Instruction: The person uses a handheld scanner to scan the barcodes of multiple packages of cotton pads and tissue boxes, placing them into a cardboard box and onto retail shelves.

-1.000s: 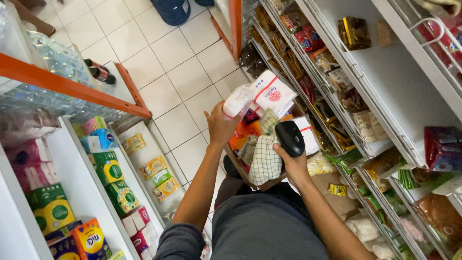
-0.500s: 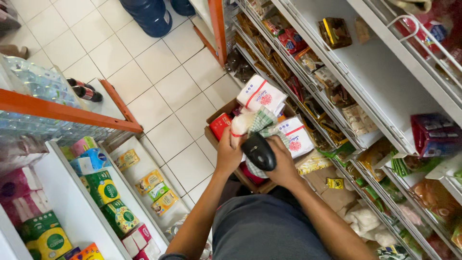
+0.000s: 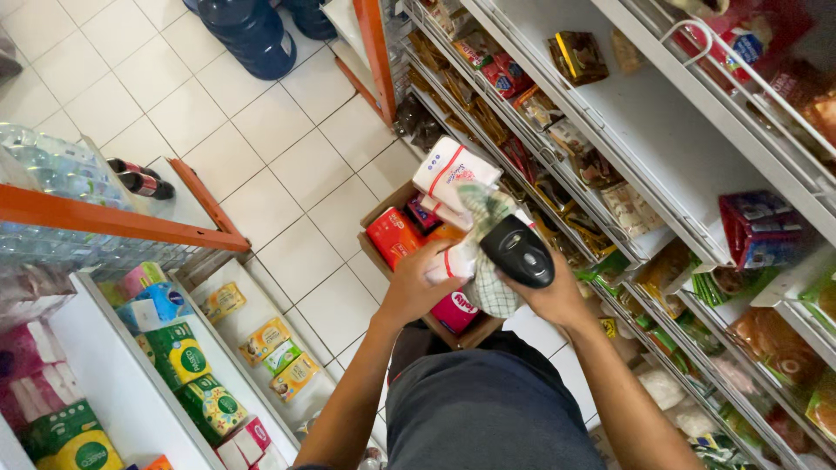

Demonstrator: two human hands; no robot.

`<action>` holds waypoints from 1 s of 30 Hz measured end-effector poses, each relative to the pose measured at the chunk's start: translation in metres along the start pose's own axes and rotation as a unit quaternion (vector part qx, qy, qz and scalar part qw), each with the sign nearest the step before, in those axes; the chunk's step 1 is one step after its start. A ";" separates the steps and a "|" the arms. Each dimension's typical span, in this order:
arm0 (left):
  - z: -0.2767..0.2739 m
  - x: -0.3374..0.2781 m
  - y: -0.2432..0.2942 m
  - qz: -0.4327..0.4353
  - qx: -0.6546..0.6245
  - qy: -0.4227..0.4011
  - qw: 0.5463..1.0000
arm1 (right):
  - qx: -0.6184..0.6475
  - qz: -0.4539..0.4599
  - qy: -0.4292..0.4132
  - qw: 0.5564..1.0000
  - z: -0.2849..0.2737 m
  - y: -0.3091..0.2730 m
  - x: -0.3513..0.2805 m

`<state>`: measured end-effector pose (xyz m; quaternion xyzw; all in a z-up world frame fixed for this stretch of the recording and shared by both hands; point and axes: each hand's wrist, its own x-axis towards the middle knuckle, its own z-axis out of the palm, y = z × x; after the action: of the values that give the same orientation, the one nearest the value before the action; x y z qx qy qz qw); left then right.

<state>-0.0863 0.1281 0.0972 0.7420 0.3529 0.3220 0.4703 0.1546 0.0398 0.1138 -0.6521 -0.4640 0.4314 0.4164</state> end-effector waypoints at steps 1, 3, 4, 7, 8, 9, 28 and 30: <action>0.001 0.000 -0.001 0.008 0.034 -0.003 0.999 | 0.006 -0.013 0.006 1.000 -0.001 0.001 0.000; 0.003 -0.002 -0.007 -0.006 0.048 -0.009 0.999 | 0.019 -0.037 0.018 0.999 -0.003 0.007 0.002; 0.003 -0.005 -0.012 -0.028 0.028 -0.012 0.999 | 0.018 -0.023 0.038 0.999 -0.006 0.012 0.004; 0.011 -0.010 -0.029 -0.073 -0.119 0.011 0.990 | 0.036 0.022 0.107 0.993 -0.020 0.026 0.003; 0.015 -0.010 -0.036 -0.083 -0.182 0.024 0.979 | 0.056 0.034 0.137 0.988 -0.024 0.029 0.003; 0.019 -0.009 -0.040 -0.101 -0.270 0.044 0.956 | 0.076 0.047 0.166 0.982 -0.025 0.032 0.003; 0.069 -0.013 -0.060 -0.304 -0.640 0.039 0.704 | 0.458 0.128 0.084 0.875 0.002 0.041 -0.012; 0.080 -0.013 -0.073 -0.319 -0.627 0.045 0.710 | 0.487 0.128 0.050 0.863 0.020 0.058 -0.014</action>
<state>-0.0443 0.1023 0.0001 0.1048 0.3059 0.3331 0.8857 0.1469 0.0164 0.0555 -0.4407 -0.0858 0.6190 0.6444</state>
